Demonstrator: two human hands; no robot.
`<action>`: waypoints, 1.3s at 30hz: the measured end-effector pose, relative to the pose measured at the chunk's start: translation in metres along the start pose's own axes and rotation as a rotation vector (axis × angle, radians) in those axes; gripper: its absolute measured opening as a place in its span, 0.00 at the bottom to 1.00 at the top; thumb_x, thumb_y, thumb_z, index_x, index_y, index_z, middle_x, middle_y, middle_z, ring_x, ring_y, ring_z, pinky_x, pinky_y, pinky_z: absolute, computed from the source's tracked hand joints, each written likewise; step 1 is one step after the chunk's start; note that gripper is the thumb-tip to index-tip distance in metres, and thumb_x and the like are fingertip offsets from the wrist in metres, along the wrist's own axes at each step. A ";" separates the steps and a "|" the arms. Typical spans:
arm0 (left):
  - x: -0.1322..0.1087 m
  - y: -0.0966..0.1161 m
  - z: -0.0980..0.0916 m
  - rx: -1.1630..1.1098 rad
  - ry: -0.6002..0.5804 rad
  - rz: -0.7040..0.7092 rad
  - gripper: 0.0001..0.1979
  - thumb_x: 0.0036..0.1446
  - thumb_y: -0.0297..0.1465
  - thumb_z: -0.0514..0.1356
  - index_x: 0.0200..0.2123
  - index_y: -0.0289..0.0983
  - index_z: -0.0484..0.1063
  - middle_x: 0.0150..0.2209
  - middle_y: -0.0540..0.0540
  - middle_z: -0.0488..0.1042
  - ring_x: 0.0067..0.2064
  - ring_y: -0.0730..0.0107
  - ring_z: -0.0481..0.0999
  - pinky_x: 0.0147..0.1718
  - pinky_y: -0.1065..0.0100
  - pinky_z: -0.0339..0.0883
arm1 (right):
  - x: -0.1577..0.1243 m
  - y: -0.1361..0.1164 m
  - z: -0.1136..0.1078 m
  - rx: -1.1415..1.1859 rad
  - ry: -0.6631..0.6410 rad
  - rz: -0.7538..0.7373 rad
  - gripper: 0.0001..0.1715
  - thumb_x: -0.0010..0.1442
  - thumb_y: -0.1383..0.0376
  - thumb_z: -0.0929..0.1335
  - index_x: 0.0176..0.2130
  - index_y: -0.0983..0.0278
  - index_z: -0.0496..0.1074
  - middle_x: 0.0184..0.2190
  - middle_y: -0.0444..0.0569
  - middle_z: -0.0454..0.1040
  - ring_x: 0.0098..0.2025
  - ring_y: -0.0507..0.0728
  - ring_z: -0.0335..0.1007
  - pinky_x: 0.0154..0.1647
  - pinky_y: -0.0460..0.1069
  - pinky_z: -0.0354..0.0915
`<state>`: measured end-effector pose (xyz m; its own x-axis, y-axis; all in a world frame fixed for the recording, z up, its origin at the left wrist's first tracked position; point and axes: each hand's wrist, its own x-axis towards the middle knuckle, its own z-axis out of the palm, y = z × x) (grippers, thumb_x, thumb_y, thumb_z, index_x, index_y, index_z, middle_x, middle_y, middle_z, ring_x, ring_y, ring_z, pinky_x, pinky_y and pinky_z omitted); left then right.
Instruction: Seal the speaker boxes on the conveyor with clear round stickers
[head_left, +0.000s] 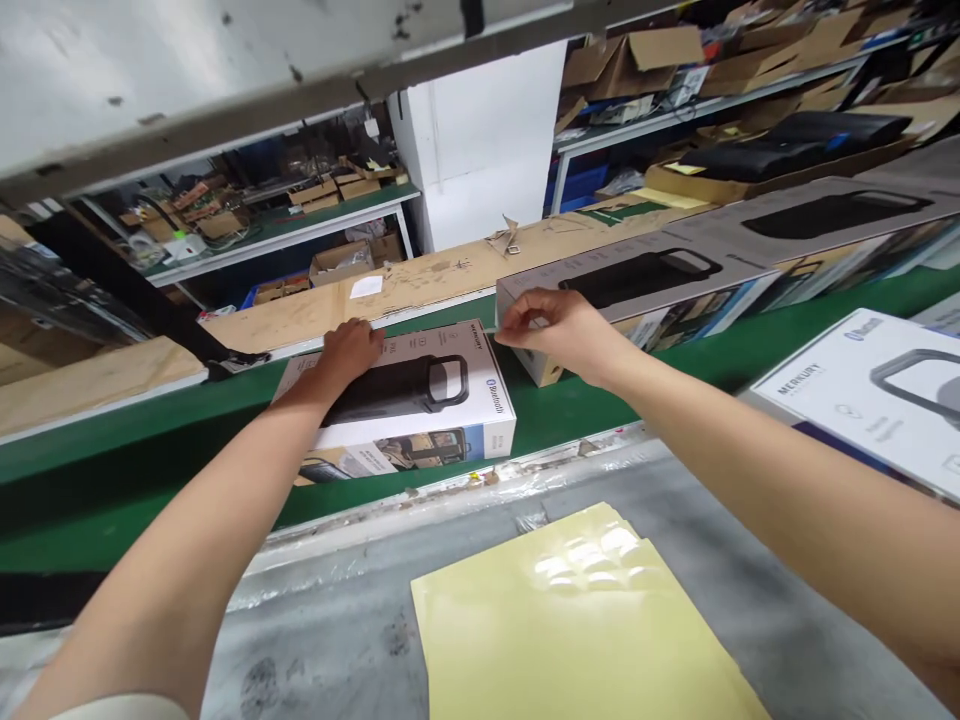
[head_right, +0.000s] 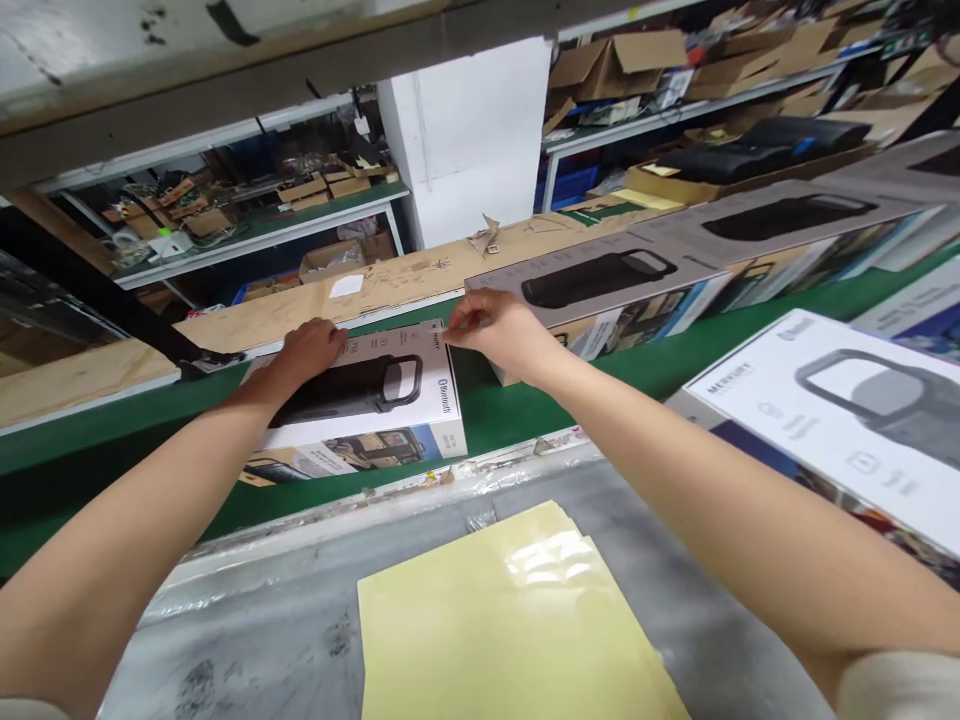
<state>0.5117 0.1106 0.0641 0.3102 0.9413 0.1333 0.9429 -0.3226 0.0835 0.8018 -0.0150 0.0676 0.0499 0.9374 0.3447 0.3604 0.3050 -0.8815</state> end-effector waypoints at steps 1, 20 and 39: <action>0.006 0.016 0.003 -0.025 0.021 0.055 0.16 0.70 0.34 0.51 0.49 0.34 0.76 0.57 0.32 0.76 0.61 0.45 0.73 0.61 0.49 0.64 | -0.008 -0.002 -0.005 0.043 -0.039 0.060 0.17 0.47 0.57 0.81 0.29 0.63 0.75 0.28 0.45 0.75 0.32 0.55 0.70 0.35 0.50 0.64; 0.021 0.100 0.028 -0.837 -0.310 0.476 0.40 0.69 0.58 0.40 0.24 0.39 0.76 0.35 0.43 0.80 0.45 0.58 0.78 0.58 0.60 0.64 | 0.005 0.000 0.037 0.310 -0.143 0.621 0.21 0.56 0.76 0.77 0.34 0.61 0.64 0.17 0.39 0.69 0.21 0.50 0.64 0.22 0.44 0.66; 0.011 0.092 0.024 -0.805 -0.261 0.497 0.38 0.66 0.61 0.42 0.22 0.41 0.74 0.35 0.43 0.80 0.46 0.56 0.78 0.56 0.58 0.67 | -0.030 0.010 0.070 0.634 -0.001 0.692 0.22 0.56 0.59 0.79 0.42 0.61 0.67 0.25 0.39 0.69 0.27 0.51 0.64 0.25 0.45 0.62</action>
<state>0.6047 0.0934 0.0495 0.7578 0.6411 0.1215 0.3628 -0.5687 0.7382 0.7388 -0.0288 0.0259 0.0625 0.9446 -0.3221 -0.3245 -0.2860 -0.9016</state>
